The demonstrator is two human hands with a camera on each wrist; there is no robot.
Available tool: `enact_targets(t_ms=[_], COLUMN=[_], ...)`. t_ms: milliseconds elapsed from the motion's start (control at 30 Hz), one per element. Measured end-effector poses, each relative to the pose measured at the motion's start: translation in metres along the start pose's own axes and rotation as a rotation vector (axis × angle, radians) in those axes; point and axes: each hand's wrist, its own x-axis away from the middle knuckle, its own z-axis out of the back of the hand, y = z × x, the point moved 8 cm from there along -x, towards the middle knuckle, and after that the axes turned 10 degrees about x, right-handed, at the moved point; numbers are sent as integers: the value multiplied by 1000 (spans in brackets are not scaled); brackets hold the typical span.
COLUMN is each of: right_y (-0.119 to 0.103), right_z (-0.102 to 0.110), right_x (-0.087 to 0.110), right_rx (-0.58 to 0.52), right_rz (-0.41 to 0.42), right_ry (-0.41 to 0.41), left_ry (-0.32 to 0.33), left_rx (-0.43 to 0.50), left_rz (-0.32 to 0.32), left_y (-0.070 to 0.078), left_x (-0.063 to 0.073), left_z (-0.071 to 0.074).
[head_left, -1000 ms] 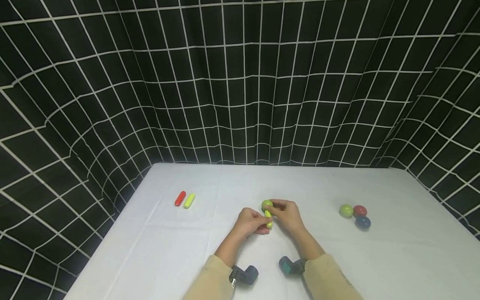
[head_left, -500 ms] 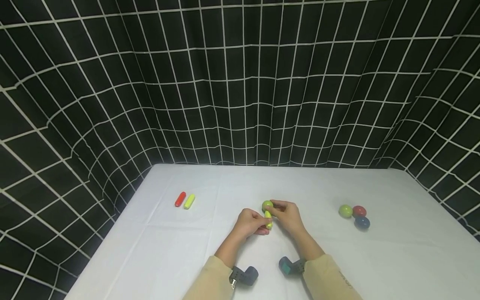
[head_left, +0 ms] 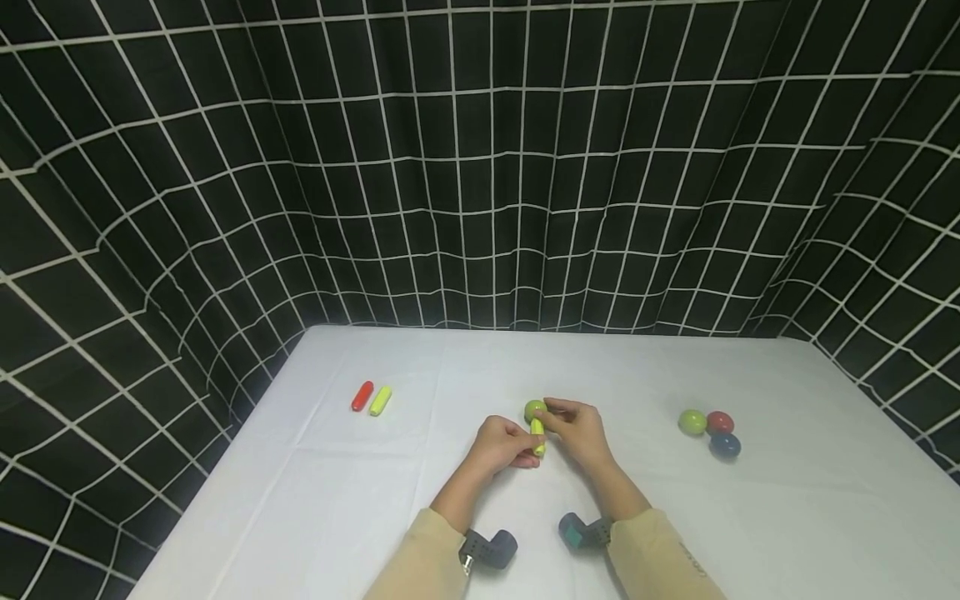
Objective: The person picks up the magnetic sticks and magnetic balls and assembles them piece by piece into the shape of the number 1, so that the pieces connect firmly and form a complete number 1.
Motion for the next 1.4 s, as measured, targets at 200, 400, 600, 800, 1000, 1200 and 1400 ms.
enact_targets(t_ms=[200,400,600,800,1000,1200,1400], right_y=[13,32,47,64,77,85,87], right_z=[13,39,61,75,90,96,100], right_x=[1,8,19,35,52,66,69], right_rx=[-68,-55,-100,-195,-273,-249,-267], right_rz=[-52,-165,-225,-378,-508,-626,-640], right_ry=[73,217,363,509,648,677,704], left_ry=[0,-6,2,5,4,0,-5], left_rx=[-5,-24,-34,-18,-9,-5,2], left_rz=[9,3,3,0,5,3,6], left_y=[-2,-1,-1,0,-1,-2,-3], left_x=[-1,0,-1,0,0,-2,-3], left_z=[-2,-3,-1,1,1,1,0])
